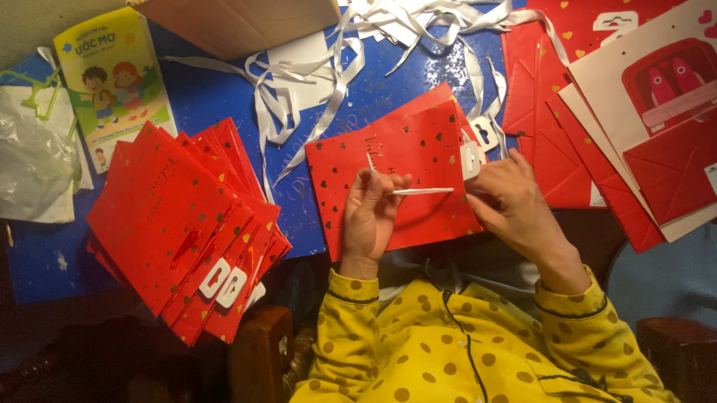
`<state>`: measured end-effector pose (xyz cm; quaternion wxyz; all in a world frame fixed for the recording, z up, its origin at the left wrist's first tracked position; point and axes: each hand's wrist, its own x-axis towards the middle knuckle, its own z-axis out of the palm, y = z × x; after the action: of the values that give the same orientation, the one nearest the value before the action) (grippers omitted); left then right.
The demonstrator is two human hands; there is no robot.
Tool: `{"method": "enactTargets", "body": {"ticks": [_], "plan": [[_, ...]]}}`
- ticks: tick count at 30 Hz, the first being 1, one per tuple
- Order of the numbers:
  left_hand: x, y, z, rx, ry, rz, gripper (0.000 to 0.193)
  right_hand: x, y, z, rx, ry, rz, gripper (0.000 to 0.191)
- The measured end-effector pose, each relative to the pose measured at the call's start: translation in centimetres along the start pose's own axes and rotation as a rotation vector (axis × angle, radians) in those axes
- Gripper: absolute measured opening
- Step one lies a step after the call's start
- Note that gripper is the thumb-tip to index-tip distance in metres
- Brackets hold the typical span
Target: The person assembles red Valentine's Day gift boxes by inserting white plastic hangers and threading white ribbons through them. They handle multiple boxes one at a time, folding flaps and securing the ribbons before stacking the finished boxes.
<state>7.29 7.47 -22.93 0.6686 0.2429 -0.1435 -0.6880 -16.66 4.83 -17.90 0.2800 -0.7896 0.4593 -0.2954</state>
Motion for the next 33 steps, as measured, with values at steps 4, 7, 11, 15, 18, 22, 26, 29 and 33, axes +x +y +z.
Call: {"method": "enactTargets", "body": {"ticks": [4, 7, 11, 15, 18, 22, 26, 29, 33], "plan": [[-0.1, -0.1, -0.5, 0.107, -0.047, -0.015, 0.017, 0.3, -0.6, -0.5, 0.210, 0.068, 0.174, 0.011], [-0.4, -0.7, -0.7, 0.281, -0.074, -0.028, 0.019, 0.3, -1.4, -0.3, 0.412, 0.152, 0.305, 0.019], [-0.5, 0.0, -0.2, 0.304, -0.056, -0.097, 0.012, 0.8, -1.8, 0.6, 0.237, 0.185, 0.266, 0.030], [-0.8, 1.5, 1.2, 0.162, -0.097, -0.061, 0.011, 0.9, -1.5, 1.3, 0.133, 0.219, 0.259, 0.030], [-1.5, 2.6, 2.5, 0.178, -0.211, 0.041, 0.015, 0.6, -1.2, 1.3, 0.119, 0.234, 0.176, 0.030], [-1.2, 4.2, 3.3, 0.041, -0.308, 0.119, 0.014, 0.4, -1.0, 1.4, 0.139, 0.199, 0.240, 0.029], [0.0, 4.3, 3.6, 0.375, -0.093, 0.060, 0.012, 0.2, -0.9, 1.8, 0.128, 0.173, 0.326, 0.029], [1.7, 2.1, 4.3, 0.839, -0.059, 0.052, 0.017, 0.1, -0.5, 2.3, 0.098, 0.208, 0.208, 0.029], [2.3, 0.0, 5.3, 1.122, -0.076, 0.196, 0.015, -0.3, -0.2, 2.5, 0.092, 0.234, 0.132, 0.032]]}}
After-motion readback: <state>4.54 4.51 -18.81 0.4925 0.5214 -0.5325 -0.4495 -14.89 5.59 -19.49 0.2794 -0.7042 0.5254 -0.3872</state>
